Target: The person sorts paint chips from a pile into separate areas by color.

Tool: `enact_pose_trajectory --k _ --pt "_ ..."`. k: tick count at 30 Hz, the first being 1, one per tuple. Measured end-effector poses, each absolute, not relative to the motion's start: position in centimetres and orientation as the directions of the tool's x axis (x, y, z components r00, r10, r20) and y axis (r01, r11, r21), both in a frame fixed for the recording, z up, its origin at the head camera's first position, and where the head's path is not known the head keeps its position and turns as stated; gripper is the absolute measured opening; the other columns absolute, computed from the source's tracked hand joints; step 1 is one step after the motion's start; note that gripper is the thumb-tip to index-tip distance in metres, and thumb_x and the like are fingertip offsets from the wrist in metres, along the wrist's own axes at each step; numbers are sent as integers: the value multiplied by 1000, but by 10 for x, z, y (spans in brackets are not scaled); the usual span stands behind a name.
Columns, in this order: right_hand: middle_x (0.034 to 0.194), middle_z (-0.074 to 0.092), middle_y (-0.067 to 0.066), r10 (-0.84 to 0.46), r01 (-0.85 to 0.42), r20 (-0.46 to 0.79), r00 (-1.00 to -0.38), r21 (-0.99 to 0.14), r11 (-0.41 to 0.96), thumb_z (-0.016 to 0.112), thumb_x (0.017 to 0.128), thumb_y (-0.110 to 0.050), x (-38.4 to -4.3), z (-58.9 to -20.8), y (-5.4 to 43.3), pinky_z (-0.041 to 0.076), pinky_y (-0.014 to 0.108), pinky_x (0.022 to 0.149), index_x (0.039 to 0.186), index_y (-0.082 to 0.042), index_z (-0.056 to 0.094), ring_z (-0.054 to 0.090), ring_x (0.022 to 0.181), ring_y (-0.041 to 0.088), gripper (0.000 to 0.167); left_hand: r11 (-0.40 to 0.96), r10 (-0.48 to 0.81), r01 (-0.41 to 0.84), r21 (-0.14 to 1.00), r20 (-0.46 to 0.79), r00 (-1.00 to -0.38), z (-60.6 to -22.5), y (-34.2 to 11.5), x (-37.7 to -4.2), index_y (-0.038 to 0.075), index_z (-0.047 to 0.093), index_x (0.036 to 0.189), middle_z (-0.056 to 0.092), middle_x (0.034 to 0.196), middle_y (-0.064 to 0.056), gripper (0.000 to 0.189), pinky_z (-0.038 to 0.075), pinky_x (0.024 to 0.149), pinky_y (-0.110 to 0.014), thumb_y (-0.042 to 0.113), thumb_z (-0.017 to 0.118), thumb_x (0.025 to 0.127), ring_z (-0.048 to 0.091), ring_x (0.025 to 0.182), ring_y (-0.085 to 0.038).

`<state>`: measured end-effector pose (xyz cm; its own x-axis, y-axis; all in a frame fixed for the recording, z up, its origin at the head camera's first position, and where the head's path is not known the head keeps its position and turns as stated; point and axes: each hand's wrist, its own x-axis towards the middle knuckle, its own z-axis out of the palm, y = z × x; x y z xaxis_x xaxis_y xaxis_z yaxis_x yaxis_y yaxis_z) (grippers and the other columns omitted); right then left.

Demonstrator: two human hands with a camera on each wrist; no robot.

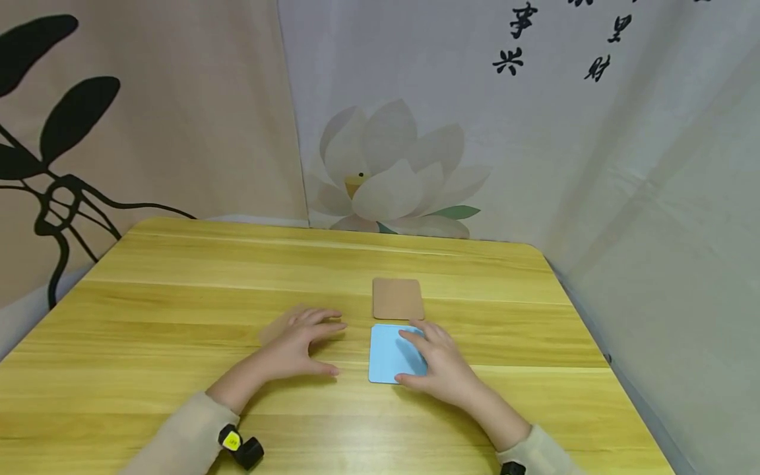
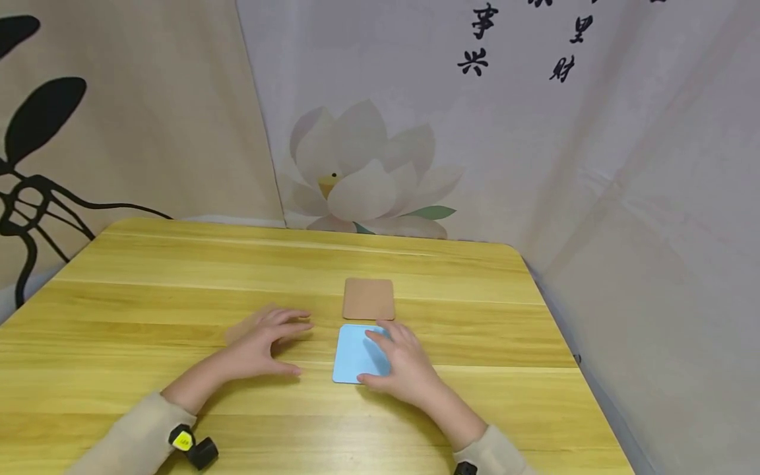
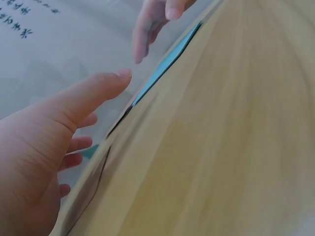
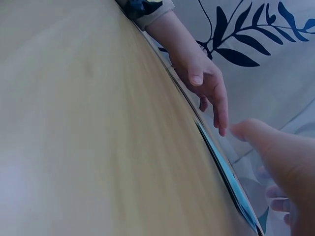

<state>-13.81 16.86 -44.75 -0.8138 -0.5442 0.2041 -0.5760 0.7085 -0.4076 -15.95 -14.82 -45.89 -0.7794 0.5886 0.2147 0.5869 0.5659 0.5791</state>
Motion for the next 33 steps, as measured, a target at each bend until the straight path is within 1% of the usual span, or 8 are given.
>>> enact_pose_trajectory --k 4,6,10,13,20,26,28,33 --pt "144 40 13 -551 -586 215 -806 -415 696 74 78 -48 -133 -446 156 25 56 104 136 -10 54 32 133 33 72 590 579 591 550 222 -785 -457 -162 -160 14 55 137 39 147 -8 81 11 103 -65 52 80 70 28 135 -36" --pt "144 39 12 -556 -588 210 -804 -416 694 73 78 -49 -130 -446 148 23 55 105 136 -11 54 32 134 32 72 593 570 582 556 221 -791 -458 -170 -160 13 55 137 39 147 -9 82 13 101 -64 53 80 70 27 135 -37" --pt "146 38 9 -562 -586 195 -804 -422 692 71 78 -52 -126 -444 132 22 54 107 138 -13 52 30 135 30 74 577 552 572 583 237 -799 -457 -182 -163 10 55 136 39 147 -11 83 11 100 -64 49 83 68 27 134 -37" --pt "147 36 8 -561 -580 185 -807 -430 692 71 78 -54 -123 -443 121 22 52 108 139 -13 51 29 136 29 77 573 552 580 579 250 -796 -457 -189 -165 10 55 136 39 147 -13 83 11 100 -65 47 84 67 28 133 -38" --pt "149 34 10 -542 -550 159 -825 -448 705 67 78 -61 -119 -441 96 25 55 105 139 -13 49 26 137 30 80 615 576 606 505 236 -782 -457 -204 -170 11 53 138 41 145 -14 87 15 97 -66 56 79 68 32 131 -38" --pt "147 36 10 -512 -527 164 -843 -443 725 69 77 -60 -116 -440 74 25 52 107 139 -15 49 28 136 32 79 649 616 640 413 208 -759 -451 -218 -174 10 52 138 43 144 -13 91 20 95 -63 64 75 68 35 130 -35" --pt "146 37 10 -499 -520 172 -849 -434 735 68 77 -60 -116 -442 67 24 51 107 138 -15 50 29 135 32 78 654 631 651 385 197 -750 -449 -222 -175 9 53 138 44 143 -13 93 20 96 -64 66 74 67 36 129 -35" --pt "143 41 12 -469 -506 198 -861 -432 746 70 77 -57 -116 -445 48 24 49 108 135 -12 53 33 133 32 76 661 658 674 331 177 -732 -444 -231 -180 7 53 137 45 142 -13 95 21 96 -65 68 72 67 37 128 -39"
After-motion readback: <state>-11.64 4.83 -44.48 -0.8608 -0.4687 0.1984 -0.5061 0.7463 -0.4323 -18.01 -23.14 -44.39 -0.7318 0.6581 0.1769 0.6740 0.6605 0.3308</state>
